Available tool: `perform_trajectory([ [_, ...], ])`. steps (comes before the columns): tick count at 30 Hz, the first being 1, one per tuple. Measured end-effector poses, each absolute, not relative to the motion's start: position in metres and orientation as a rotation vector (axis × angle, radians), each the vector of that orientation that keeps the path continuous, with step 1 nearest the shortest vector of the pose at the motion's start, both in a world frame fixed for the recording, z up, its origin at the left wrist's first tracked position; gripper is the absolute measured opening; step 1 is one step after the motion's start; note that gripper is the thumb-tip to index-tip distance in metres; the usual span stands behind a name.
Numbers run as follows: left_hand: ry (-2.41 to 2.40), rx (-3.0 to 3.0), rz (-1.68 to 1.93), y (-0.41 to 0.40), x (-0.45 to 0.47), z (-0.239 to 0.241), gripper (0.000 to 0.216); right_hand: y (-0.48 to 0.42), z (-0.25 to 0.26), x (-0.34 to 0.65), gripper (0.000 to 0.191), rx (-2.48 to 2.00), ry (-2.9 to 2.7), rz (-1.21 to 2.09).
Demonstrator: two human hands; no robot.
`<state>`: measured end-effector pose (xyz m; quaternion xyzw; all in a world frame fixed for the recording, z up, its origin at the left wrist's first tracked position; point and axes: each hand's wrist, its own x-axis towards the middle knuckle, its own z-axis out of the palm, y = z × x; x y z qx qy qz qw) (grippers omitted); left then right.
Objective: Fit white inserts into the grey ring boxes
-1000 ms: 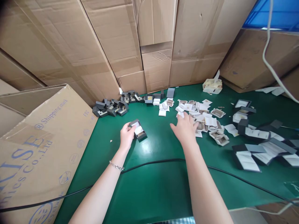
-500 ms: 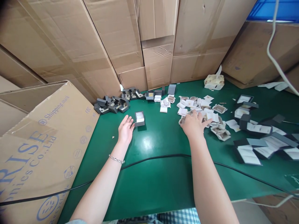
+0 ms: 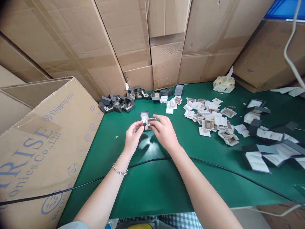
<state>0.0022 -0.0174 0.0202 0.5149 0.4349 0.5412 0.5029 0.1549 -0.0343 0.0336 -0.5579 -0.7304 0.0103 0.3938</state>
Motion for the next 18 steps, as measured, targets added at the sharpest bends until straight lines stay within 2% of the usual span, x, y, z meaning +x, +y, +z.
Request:
perform_trajectory([
  [3,0.907,1.147,1.176,-0.013,0.002,0.017,0.031,-0.039,0.032,0.143,0.023,-1.313,-1.817,0.14],
  [7,0.876,1.065,1.155,-0.013,0.004,0.016,0.03,-0.039,0.033,0.141,0.022,-1.299,-1.734,0.377],
  [11,0.854,0.972,1.139,-0.014,0.006,0.014,0.029,-0.037,0.038,0.146,0.049,-1.255,-1.398,0.93],
  [12,0.857,0.96,1.123,-0.014,0.006,0.013,0.029,-0.036,0.04,0.148,0.05,-1.239,-1.324,1.083],
  [15,0.863,0.97,1.084,-0.014,0.006,0.012,0.029,-0.034,0.04,0.152,0.042,-1.207,-1.257,1.385],
  [18,0.865,1.013,1.066,-0.013,0.004,0.012,0.028,-0.033,0.038,0.155,0.033,-1.159,-1.278,1.406],
])
